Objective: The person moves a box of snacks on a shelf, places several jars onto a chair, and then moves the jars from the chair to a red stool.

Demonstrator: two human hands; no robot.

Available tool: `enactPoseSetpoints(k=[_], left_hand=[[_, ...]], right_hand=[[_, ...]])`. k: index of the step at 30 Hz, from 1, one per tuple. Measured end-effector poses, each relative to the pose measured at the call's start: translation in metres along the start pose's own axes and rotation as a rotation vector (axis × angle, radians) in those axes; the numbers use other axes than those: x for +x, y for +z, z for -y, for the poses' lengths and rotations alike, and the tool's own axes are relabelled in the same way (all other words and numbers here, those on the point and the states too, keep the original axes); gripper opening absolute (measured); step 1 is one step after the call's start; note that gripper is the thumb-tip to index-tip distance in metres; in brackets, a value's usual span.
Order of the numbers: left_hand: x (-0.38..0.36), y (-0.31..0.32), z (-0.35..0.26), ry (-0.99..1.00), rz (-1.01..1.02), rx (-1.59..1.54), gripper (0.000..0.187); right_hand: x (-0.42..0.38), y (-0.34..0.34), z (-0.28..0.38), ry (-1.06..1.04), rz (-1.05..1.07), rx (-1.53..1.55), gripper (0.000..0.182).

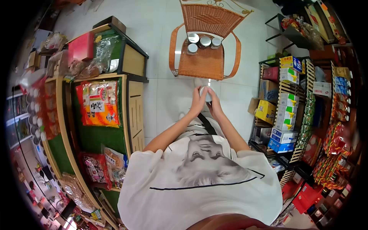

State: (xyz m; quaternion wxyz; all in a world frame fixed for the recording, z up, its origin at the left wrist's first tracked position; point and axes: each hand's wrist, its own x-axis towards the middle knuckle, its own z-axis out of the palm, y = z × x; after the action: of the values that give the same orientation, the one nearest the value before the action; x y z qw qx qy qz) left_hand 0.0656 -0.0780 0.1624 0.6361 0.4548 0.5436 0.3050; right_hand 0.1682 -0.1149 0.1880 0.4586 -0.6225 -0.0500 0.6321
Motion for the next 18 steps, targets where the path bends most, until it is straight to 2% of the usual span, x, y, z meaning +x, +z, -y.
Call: enactPoseSetpoints(k=[3,5,7,8,11,12,17,18], left_hand=[[0.093,0.033,-0.006,0.078,-0.026,0.034,0.075],[0.159,0.061,0.002,0.04,-0.11,-0.007,0.078],[0.223,0.083,0.054,0.012,-0.172,-0.021,0.079],[0.253,0.092,0.076,0.035,-0.199,-0.059,0.074],[0.321,0.102,0.086,-0.021,-0.181,-0.214,0.068],[0.343,0.1,0.102,-0.027,-0.153,-0.171,0.067],[0.402,0.095,0.122,-0.275,-0.227,-0.46,0.071],[0.409,0.093,0.126,-0.329,-0.266,-0.506,0.071]], right_hand=[[0.096,-0.019,0.034,0.016,0.048,0.086,0.052],[0.173,-0.033,0.058,0.031,0.083,0.165,0.05],[0.241,-0.037,0.077,0.044,0.094,0.156,0.05],[0.278,-0.042,0.077,0.052,0.095,0.138,0.05],[0.359,-0.053,0.072,0.106,0.112,0.164,0.05],[0.383,-0.055,0.066,0.127,0.106,0.193,0.05],[0.464,-0.054,0.04,0.171,0.099,0.257,0.046],[0.471,-0.055,0.041,0.187,0.146,0.215,0.05]])
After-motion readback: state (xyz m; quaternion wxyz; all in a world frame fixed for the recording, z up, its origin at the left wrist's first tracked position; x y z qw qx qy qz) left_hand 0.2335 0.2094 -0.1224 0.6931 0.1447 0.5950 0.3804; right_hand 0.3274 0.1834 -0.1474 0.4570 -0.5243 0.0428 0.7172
